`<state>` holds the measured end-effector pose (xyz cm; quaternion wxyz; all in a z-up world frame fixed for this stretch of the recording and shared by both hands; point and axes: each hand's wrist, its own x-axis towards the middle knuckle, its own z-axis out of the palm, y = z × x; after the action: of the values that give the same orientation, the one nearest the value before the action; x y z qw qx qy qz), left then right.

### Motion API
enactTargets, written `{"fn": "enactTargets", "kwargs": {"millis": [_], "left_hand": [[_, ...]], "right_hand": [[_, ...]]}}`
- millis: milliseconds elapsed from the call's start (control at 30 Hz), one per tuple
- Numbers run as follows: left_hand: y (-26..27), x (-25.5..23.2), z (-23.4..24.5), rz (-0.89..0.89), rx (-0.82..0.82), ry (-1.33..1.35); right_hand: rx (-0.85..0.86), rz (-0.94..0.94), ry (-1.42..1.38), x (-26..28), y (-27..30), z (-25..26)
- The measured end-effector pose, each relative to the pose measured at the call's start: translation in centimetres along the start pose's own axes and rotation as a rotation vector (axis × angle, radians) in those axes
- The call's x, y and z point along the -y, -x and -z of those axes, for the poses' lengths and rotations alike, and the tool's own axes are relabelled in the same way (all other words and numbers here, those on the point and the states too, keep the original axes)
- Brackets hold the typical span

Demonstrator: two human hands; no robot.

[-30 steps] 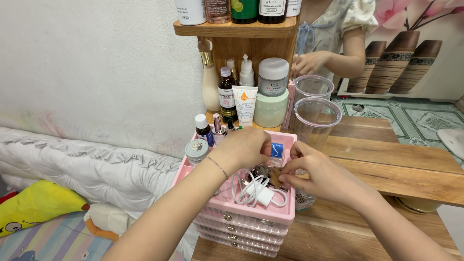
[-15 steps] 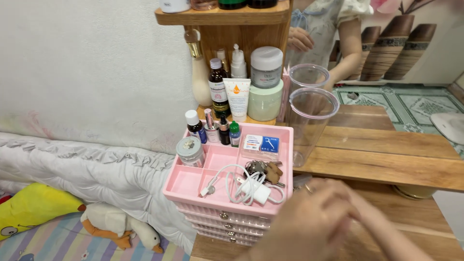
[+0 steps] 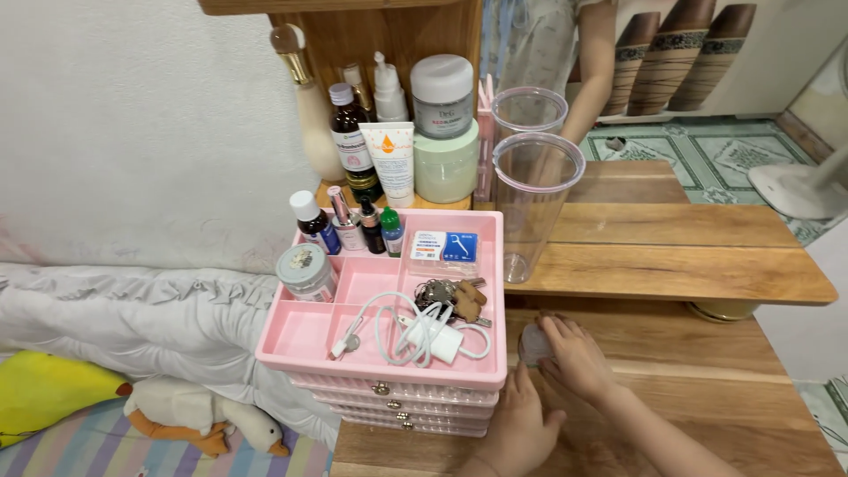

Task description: Organizes skincare products on a dresser, collects plastic trash into a bag, and arranges items on a low bedside table.

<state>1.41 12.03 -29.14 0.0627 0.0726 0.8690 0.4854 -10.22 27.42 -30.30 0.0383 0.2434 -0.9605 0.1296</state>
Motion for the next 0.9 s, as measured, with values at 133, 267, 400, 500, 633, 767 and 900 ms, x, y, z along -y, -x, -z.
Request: {"fn": "enactTargets", "kwargs": {"millis": [133, 267, 400, 500, 633, 767, 900], "left_hand": [[-2.0, 2.2, -1.8, 0.111, 0.068, -0.061], [-2.9, -0.5, -0.3, 0.29, 0.178, -0.033], [-4.0, 1.5, -2.6, 0.285, 0.191, -0.024], [-4.0, 4.0, -4.8, 0.167, 0.15, -0.006], [-3.3, 3.9, -5.2, 0.114, 0.146, 0.047], [-0.4, 3.5, -3.4, 0.152, 0.228, 0.156], [4.2, 13.0, -3.3, 0.149, 0.189, 0.456]], "right_hand": [[0.012, 0.01, 0.019, -0.1, 2.6, -0.4], [0.033, -0.023, 0.173, 0.8, 4.0, -0.1], [0.106, -0.101, 0.295, 1.9, 3.9, 0.0], [0.179, -0.177, 0.391, 3.4, 3.8, 0.7], [0.198, -0.205, 0.362, 2.0, 4.3, -0.9], [0.074, -0.238, 0.065, 2.0, 5.1, -0.9], [0.11, -0.351, -0.295, 2.4, 5.7, -1.1]]}}
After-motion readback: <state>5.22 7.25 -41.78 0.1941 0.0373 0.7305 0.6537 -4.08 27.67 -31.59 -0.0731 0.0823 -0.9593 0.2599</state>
